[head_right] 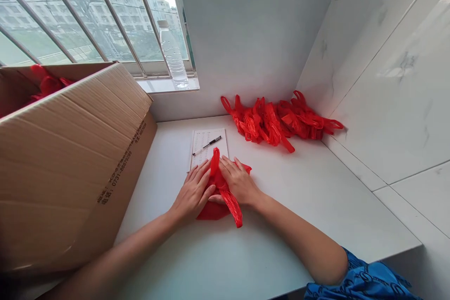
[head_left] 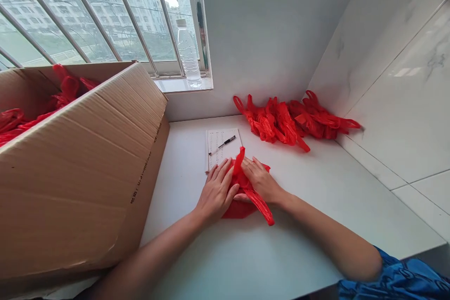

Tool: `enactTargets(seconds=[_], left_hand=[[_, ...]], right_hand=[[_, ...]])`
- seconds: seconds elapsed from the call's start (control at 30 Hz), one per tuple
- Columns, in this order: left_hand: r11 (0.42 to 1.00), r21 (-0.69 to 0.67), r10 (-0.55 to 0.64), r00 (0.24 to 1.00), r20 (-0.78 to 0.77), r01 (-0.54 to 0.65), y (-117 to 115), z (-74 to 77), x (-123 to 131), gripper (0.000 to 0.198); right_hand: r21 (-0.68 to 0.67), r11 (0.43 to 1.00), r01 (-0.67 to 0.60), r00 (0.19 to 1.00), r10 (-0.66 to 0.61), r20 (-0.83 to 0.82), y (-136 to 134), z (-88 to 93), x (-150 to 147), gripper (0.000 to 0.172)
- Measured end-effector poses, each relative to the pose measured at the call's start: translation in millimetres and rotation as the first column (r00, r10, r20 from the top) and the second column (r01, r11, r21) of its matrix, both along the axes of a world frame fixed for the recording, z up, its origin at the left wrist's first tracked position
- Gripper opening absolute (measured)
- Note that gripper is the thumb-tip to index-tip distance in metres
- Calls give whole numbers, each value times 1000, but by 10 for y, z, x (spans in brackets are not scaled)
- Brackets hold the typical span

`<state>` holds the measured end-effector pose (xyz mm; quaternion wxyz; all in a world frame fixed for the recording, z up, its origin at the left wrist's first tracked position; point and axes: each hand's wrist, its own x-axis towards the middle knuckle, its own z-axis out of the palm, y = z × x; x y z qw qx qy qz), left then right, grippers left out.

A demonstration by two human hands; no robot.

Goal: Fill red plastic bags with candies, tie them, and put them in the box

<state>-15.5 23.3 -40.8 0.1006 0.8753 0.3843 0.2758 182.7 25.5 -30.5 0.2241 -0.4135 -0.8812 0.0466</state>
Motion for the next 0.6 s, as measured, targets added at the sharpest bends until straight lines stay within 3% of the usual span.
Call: enactTargets(seconds=[0.17,0.6], left_hand=[[998,69,-1,997,-81,6,-16,-214,-33,55],[995,103,18,989,-148,-3,23,-289,-23,53]], right_hand=[[16,999,49,997,-50,63,-43,-206,24,91],[-60,997,38,998,-34,61,5,-377,30,86]])
